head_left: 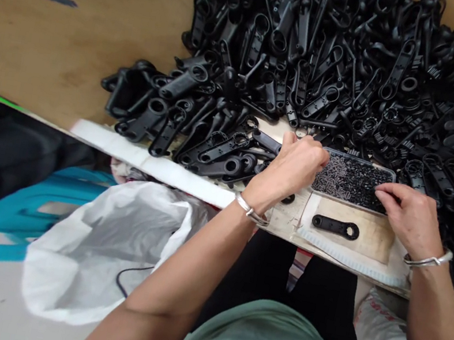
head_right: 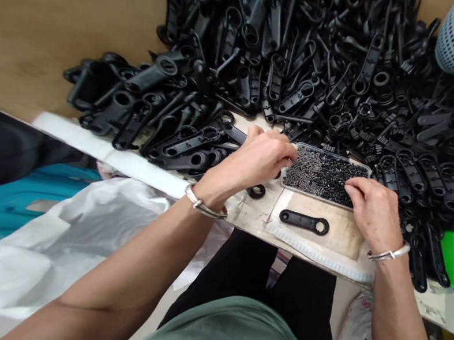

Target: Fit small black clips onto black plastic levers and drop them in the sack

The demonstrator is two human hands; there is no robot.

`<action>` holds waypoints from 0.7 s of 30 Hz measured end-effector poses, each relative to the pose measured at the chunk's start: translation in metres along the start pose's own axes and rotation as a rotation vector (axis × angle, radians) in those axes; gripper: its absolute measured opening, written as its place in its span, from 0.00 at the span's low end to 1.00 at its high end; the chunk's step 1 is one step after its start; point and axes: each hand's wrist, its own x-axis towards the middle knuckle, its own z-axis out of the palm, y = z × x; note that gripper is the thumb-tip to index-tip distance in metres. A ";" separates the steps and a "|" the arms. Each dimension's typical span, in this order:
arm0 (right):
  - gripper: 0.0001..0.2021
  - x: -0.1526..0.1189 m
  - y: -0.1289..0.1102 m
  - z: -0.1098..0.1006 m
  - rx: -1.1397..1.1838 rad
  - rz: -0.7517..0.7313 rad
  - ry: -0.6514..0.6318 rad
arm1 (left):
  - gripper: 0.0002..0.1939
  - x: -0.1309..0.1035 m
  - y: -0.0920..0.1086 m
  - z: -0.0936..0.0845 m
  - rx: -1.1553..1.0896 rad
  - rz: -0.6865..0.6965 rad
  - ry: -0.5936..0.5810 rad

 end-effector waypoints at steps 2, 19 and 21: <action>0.09 -0.004 -0.002 0.000 0.000 0.049 0.000 | 0.11 0.003 0.004 0.004 0.005 0.048 -0.003; 0.16 -0.024 -0.003 0.007 0.119 0.173 0.005 | 0.14 0.017 0.017 0.024 0.175 0.107 -0.022; 0.18 -0.025 -0.004 0.006 0.121 0.210 -0.010 | 0.14 0.017 0.017 0.024 0.177 0.116 -0.026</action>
